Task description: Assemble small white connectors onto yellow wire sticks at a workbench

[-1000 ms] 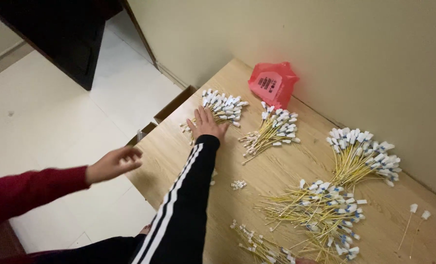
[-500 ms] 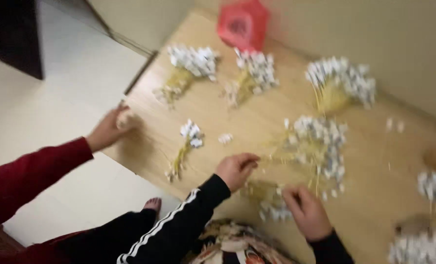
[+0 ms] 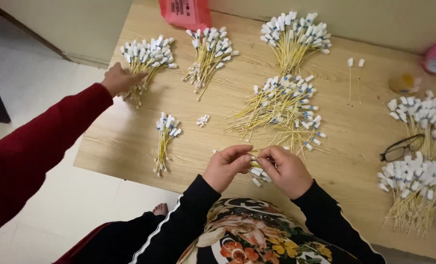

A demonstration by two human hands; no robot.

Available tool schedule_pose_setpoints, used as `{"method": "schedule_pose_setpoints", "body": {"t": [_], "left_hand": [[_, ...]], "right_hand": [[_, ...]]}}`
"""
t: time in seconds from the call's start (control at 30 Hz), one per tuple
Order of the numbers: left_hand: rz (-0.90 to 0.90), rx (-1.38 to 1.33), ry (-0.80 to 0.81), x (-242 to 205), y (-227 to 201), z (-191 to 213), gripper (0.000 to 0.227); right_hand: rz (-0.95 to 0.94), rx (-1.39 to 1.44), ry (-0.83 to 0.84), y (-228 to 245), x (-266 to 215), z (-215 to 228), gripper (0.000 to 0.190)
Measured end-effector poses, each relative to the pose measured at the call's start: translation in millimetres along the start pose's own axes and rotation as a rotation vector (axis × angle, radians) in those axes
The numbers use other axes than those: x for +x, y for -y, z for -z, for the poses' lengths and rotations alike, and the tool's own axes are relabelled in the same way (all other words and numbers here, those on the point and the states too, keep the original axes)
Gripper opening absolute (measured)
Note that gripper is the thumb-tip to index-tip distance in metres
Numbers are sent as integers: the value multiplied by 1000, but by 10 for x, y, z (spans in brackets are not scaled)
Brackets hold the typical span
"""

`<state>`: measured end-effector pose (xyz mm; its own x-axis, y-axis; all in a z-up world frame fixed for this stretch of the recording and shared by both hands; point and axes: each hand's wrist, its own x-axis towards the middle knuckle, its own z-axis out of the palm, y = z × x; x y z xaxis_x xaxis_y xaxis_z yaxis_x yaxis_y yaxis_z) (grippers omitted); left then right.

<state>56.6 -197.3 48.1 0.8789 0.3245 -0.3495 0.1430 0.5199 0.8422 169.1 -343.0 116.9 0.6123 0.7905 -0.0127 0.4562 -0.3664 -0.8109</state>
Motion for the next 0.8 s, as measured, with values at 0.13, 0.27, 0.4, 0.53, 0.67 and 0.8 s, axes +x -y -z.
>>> {"method": "schedule_pose_setpoints", "body": {"t": [0.13, 0.27, 0.4, 0.53, 0.67, 0.8], "left_hand": [[-10, 11, 2, 59, 203, -5, 20], [58, -102, -32, 12, 208, -29, 20], [122, -265, -43, -47, 194, -26, 26], [134, -296, -31, -70, 136, -60, 26], [174, -285, -19, -76, 136, -48, 23], [116, -306, -37, -30, 182, -6, 19]], "right_hand": [[14, -115, 17, 4, -68, -17, 11], [17, -67, 26, 14, -94, -16, 10], [43, -112, 2, 112, -92, 14, 9], [98, -171, -40, 67, -91, -16, 7], [191, -271, -70, 79, -90, -17, 5], [184, -210, -107, 166, -67, 17, 5]]}}
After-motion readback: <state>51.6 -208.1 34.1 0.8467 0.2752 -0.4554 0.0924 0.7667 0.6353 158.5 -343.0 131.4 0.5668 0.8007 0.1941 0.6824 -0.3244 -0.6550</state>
